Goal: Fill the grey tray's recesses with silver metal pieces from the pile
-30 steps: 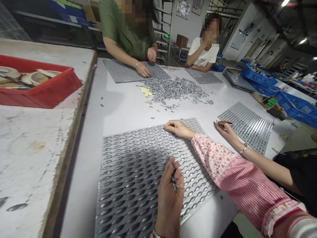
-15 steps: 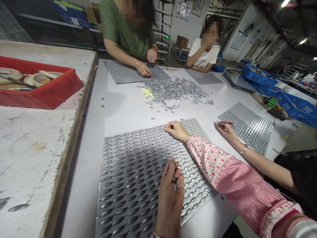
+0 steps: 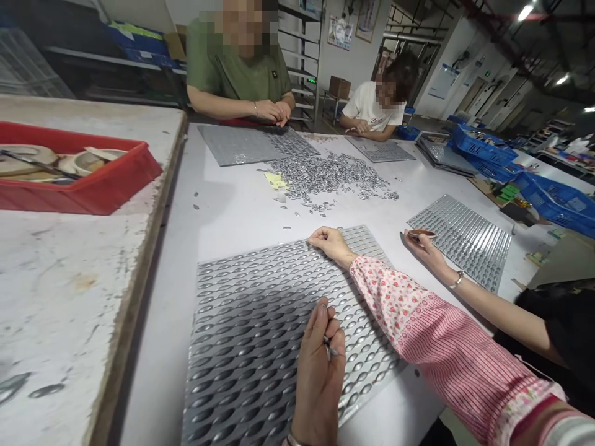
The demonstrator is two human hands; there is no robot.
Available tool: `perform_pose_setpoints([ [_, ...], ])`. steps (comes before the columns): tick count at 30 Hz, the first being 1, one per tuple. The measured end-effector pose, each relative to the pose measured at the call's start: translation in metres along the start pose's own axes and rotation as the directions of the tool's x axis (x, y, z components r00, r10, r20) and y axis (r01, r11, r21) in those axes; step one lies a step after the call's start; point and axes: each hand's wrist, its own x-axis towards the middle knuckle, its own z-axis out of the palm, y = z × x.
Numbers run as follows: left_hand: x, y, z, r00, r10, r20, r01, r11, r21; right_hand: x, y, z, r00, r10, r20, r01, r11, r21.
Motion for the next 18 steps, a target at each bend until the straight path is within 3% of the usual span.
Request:
perform_pose_setpoints([
  [9,0.001,0.0,-0.002,1.0,-0.002,0.006,0.002,1.0,0.013,-0.002,0.001,0.007,0.995,-0.065,-0.081,0.05,0.983,-0.179],
  [18,-0.001,-0.002,-0.003,1.0,-0.008,-0.024,0.009,1.0,0.03,-0.007,-0.002,-0.005,0.982,-0.187,0.038,0.19,0.947,-0.259],
])
